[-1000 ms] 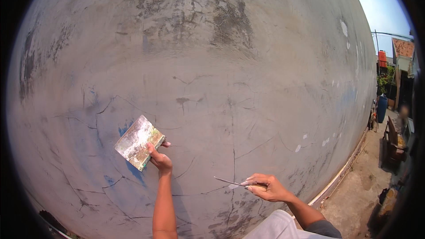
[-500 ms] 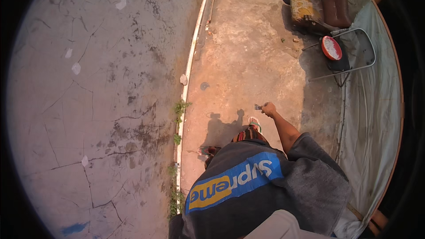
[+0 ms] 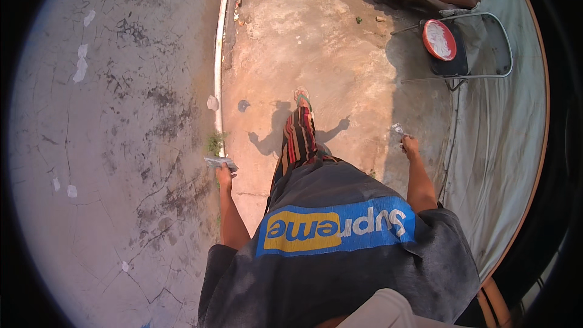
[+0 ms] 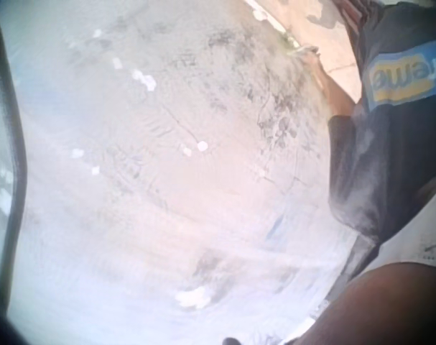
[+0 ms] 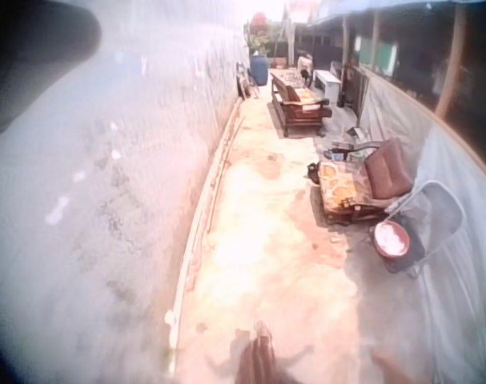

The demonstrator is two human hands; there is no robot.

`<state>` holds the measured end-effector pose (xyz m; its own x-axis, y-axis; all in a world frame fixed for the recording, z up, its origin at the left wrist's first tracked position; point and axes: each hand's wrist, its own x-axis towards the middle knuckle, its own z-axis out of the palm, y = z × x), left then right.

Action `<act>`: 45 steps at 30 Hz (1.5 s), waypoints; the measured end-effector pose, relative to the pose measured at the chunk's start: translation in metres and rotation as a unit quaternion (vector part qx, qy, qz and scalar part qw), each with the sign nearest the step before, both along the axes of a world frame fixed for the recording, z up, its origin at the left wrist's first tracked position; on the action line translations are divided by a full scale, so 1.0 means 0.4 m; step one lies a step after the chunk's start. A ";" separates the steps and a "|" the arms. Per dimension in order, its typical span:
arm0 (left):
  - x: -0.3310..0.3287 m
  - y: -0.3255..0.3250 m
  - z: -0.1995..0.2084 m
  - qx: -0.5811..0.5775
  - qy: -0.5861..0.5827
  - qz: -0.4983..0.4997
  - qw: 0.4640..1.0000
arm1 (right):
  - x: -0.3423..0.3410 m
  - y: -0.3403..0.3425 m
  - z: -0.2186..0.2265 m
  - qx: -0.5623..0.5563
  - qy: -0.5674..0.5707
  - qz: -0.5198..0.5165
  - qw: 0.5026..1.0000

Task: The person uses a small putty knife to scoop white filler from a bucket and applies it to a cracked concrete wall. They repeatedly smooth the filler into cracks and imperfections using a larger trowel, working on a specific section of the wall.

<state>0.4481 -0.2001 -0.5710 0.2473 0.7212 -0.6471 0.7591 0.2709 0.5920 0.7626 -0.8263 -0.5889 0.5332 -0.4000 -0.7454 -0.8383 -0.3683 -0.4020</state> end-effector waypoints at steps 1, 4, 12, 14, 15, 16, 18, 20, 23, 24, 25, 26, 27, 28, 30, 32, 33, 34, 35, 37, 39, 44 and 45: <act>0.072 0.046 -0.026 0.002 -0.004 0.001 1.000 | 0.026 0.075 0.021 0.020 0.002 0.009 1.000; 0.308 0.136 -0.130 -0.061 0.003 -0.031 0.998 | 0.079 0.200 0.049 0.065 -0.014 -0.008 0.998; 1.113 0.004 -0.176 -0.112 0.048 -0.366 0.923 | 0.317 0.185 0.140 -0.020 -0.107 -0.049 0.993; 1.313 -0.094 -0.089 -0.082 -0.036 -0.383 0.919 | 0.391 0.137 0.158 -0.030 -0.117 -0.094 0.988; 1.389 -0.133 -0.056 -0.078 -0.064 -0.392 0.915 | 0.421 0.115 0.157 -0.022 -0.111 -0.115 0.987; 1.447 -0.173 -0.034 -0.074 -0.092 -0.395 0.911 | 0.453 0.086 0.150 -0.015 -0.104 -0.132 0.986; 1.520 -0.233 -0.010 -0.072 -0.092 -0.406 0.906 | 0.529 0.003 0.106 -0.031 -0.087 -0.123 0.988; 1.583 -0.298 0.020 -0.058 -0.084 -0.397 0.912 | 0.629 -0.100 0.023 -0.060 -0.085 -0.109 0.989; 1.602 -0.412 0.041 -0.097 -0.002 -0.246 0.964 | 0.797 -0.274 -0.104 -0.132 -0.110 -0.042 0.984; 1.579 -0.440 0.010 -0.160 0.001 -0.122 0.980 | 0.868 -0.323 -0.130 -0.156 -0.127 0.006 0.980; 1.545 -0.468 -0.035 -0.218 0.009 0.003 0.976 | 0.954 -0.362 -0.129 -0.174 -0.115 0.025 0.978; 1.532 -0.513 -0.064 -0.247 0.017 0.063 0.967 | 1.055 -0.398 -0.120 -0.191 -0.101 0.047 0.975; 1.528 -0.570 -0.084 -0.274 0.024 0.127 0.953 | 1.137 -0.429 -0.122 -0.199 -0.103 0.067 0.972; 1.566 -0.635 -0.095 -0.302 0.029 0.086 0.949 | 1.211 -0.464 -0.144 -0.210 -0.108 0.088 0.968; 1.689 -0.770 -0.131 -0.343 0.015 0.039 0.939 | 1.305 -0.533 -0.236 -0.257 -0.171 0.145 0.940; 1.816 -0.889 -0.195 -0.412 -0.031 0.066 0.908 | 1.389 -0.533 -0.271 -0.259 -0.146 0.129 0.946; 1.903 -0.981 -0.196 -0.420 -0.042 0.028 0.906 | 1.419 -0.532 -0.290 -0.265 -0.135 0.120 0.947; 1.968 -1.049 -0.225 -0.419 -0.020 -0.016 0.908 | 1.435 -0.529 -0.322 -0.255 -0.142 0.135 0.947; 2.019 -1.102 -0.265 -0.450 -0.047 -0.071 0.889 | 1.442 -0.525 -0.353 -0.245 -0.149 0.148 0.947; 2.117 -1.212 -0.337 -0.482 -0.062 -0.077 0.871 | 1.465 -0.509 -0.398 -0.235 -0.157 0.150 0.948; 2.206 -1.315 -0.384 -0.492 -0.082 -0.074 0.864 | 1.481 -0.477 -0.418 -0.233 -0.165 0.124 0.950; 2.307 -1.457 -0.431 -0.524 -0.102 -0.042 0.845 | 1.494 -0.408 -0.409 -0.245 -0.160 0.080 0.953; 2.311 -1.466 -0.438 -0.541 -0.114 -0.040 0.833 | 1.493 -0.401 -0.414 -0.246 -0.150 0.074 0.955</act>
<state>1.3724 -0.7865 -0.7463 0.4727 -0.2767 -0.8367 0.7010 0.6934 0.1667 1.3596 -0.9869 -0.7544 0.7708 -0.5665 -0.2916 -0.6371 -0.6800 -0.3630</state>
